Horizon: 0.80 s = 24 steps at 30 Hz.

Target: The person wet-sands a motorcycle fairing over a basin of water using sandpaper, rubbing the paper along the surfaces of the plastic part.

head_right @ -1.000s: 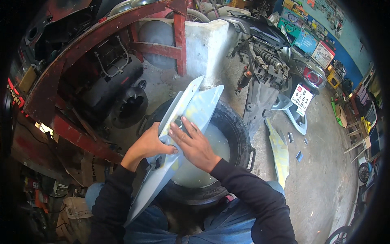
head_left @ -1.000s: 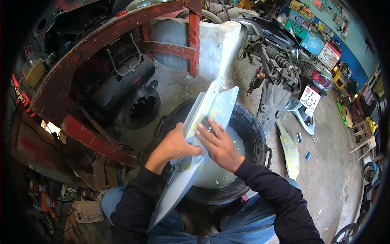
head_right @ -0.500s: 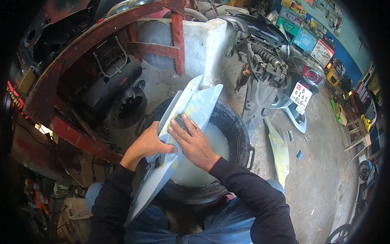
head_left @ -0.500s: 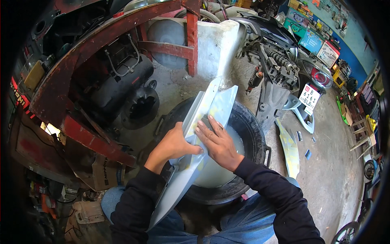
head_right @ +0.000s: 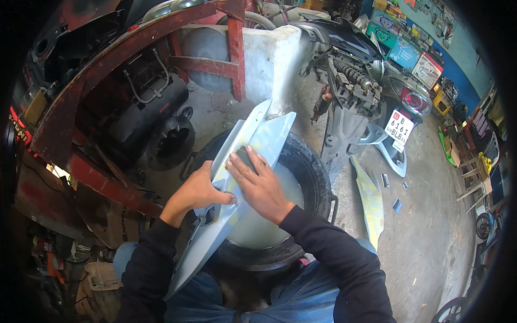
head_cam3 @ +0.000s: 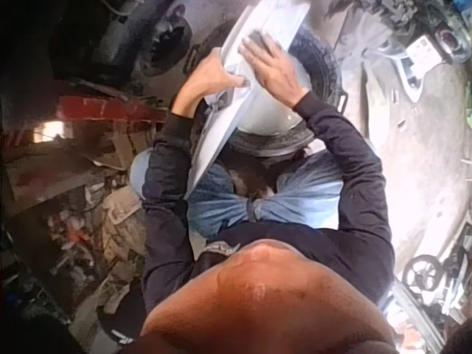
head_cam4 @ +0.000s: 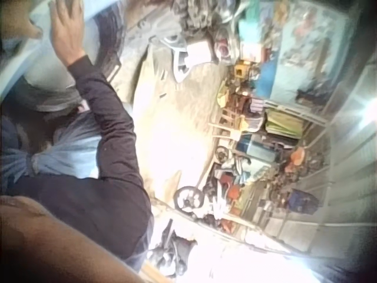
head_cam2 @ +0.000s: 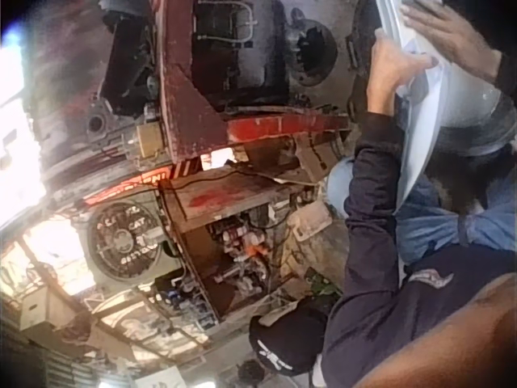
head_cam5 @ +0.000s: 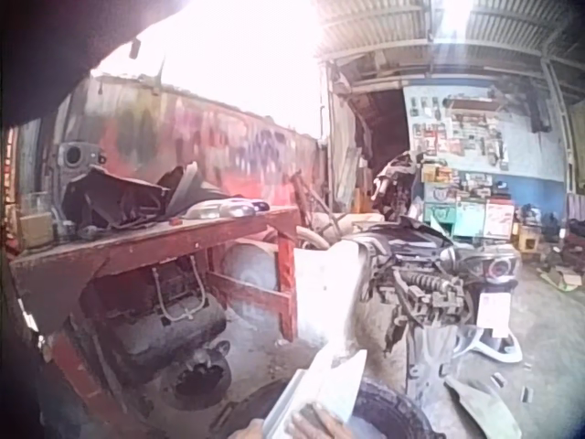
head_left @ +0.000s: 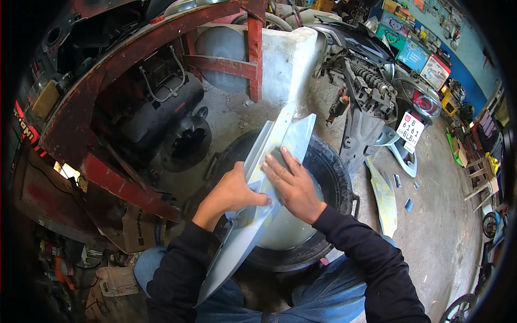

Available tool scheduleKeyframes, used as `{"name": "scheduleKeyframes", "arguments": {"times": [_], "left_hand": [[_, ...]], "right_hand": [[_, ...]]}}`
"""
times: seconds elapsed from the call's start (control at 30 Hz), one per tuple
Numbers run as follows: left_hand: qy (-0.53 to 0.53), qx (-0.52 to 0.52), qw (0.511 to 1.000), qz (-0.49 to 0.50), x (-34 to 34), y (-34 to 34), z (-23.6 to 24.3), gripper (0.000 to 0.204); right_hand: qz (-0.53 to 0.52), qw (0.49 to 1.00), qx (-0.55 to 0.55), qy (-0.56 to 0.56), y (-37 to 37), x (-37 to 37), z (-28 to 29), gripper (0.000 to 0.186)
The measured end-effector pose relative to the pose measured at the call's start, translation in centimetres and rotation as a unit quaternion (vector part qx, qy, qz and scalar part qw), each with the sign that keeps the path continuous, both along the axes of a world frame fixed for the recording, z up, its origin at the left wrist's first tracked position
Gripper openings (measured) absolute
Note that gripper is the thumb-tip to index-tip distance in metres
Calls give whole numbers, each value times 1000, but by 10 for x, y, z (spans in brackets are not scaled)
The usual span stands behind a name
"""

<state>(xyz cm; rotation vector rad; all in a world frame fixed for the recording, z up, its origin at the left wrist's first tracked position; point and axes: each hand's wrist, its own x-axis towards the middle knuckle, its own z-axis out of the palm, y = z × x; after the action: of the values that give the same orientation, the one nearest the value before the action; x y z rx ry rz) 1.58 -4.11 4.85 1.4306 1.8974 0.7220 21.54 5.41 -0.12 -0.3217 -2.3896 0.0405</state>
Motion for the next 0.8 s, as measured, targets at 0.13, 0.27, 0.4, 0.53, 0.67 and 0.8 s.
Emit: {"name": "scheduleKeyframes", "arguments": {"times": [0.13,0.27,0.4,0.53,0.67,0.8], "left_hand": [[-28,26,999,0,-3,-2,-6,101],[-19,10,1000,-4,3,-1,6,101],[-27,17,999,4,2,-1,-2,100],[-13,18,1000,-5,0,-2,-1,101],[-11,15,1000,-6,4,-1,2,102],[-1,32,999,-10,2,-1,-2,102]], "right_hand": [[18,1000,3,-16,-11,4,1,57],[0,999,23,-24,-14,6,5,56],[-2,1000,9,-15,-14,1,12,55],[-11,1000,4,-5,-20,3,8,56],[-6,1000,10,-18,-8,2,16,56],[2,1000,5,-13,-21,4,10,57]]}}
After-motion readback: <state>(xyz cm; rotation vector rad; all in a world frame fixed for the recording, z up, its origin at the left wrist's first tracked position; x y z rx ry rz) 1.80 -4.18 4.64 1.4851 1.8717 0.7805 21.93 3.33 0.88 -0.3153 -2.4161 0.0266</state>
